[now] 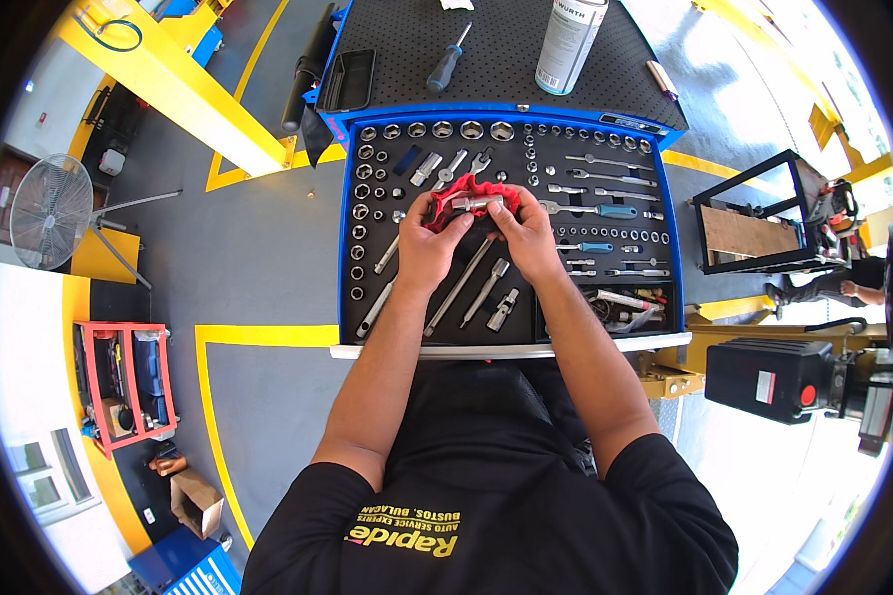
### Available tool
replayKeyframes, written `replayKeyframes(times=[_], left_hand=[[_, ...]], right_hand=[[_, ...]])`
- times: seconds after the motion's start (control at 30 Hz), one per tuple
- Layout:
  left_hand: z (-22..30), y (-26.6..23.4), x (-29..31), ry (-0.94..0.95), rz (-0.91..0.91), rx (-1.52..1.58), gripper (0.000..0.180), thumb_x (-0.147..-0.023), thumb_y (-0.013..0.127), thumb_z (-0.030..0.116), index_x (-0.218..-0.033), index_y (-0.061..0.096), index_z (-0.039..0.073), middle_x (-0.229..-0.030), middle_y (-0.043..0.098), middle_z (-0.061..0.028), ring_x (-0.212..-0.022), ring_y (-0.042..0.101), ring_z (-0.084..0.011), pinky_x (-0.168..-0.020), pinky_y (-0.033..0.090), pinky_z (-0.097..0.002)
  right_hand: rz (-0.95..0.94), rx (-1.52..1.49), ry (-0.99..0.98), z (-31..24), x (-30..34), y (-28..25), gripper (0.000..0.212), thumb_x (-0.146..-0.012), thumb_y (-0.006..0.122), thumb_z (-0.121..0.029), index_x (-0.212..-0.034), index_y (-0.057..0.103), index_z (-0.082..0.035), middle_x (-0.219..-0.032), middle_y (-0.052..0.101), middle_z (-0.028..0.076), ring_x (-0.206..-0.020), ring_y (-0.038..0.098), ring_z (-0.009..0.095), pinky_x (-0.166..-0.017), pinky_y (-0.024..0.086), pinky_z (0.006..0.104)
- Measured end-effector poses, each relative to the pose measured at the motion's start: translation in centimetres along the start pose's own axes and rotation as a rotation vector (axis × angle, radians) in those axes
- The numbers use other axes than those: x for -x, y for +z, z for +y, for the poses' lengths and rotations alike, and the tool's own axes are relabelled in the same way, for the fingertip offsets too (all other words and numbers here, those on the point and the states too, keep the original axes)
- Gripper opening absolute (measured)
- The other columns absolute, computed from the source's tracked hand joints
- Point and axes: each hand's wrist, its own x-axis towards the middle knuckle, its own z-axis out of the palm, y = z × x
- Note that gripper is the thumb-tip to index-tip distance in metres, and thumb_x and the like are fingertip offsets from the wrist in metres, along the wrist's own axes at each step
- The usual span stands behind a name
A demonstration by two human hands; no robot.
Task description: The person wipes various metal tools, including sockets and wrenches, with a red cloth over an open tool drawer. The person picks up each tool, wipes it, and places it back into the drawer.
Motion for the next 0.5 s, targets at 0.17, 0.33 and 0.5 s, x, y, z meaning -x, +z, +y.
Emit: replayKeyframes(times=[0.17, 0.33, 0.5], left_hand=[[-0.03, -0.15, 0.00, 0.013, 0.018, -0.098, 0.033, -0.089, 0.078, -0.001, -0.121, 0.068, -0.001, -0.110, 0.075, -0.0049, -0.098, 0.069, -0.0092, -0.088, 0.055, -0.0268], [0.28, 0.06, 0.12, 0.121, 0.025, -0.260, 0.038, -0.089, 0.076, 0.000, -0.125, 0.067, -0.003, -0.111, 0.074, -0.0059, -0.098, 0.068, -0.0092, -0.088, 0.055, -0.0269], [0.04, 0.13, 0.08, 0.099, -0.001, -0.185, 0.039, -0.089, 0.075, 0.000, -0.127, 0.067, -0.002, -0.111, 0.074, -0.0055, -0.097, 0.068, -0.0094, -0.089, 0.055, -0.0269]], right_hand=[[0.014, 0.012, -0.005, -0.02, 0.13, 0.14, 0.026, -0.105, 0.070, -0.023, -0.123, 0.062, -0.006, -0.104, 0.071, -0.001, -0.089, 0.065, 0.005, -0.070, 0.057, 0.0242], [0.021, 0.054, -0.028, 0.02, 0.12, 0.09, 0.030, -0.103, 0.072, -0.027, -0.119, 0.063, -0.004, -0.098, 0.070, 0.000, -0.085, 0.063, 0.005, -0.071, 0.056, 0.0243], [0.046, 0.095, -0.049, -0.13, 0.14, 0.07, 0.030, -0.103, 0.073, -0.028, -0.117, 0.064, -0.004, -0.096, 0.069, -0.002, -0.082, 0.061, 0.004, -0.069, 0.053, 0.0230]])
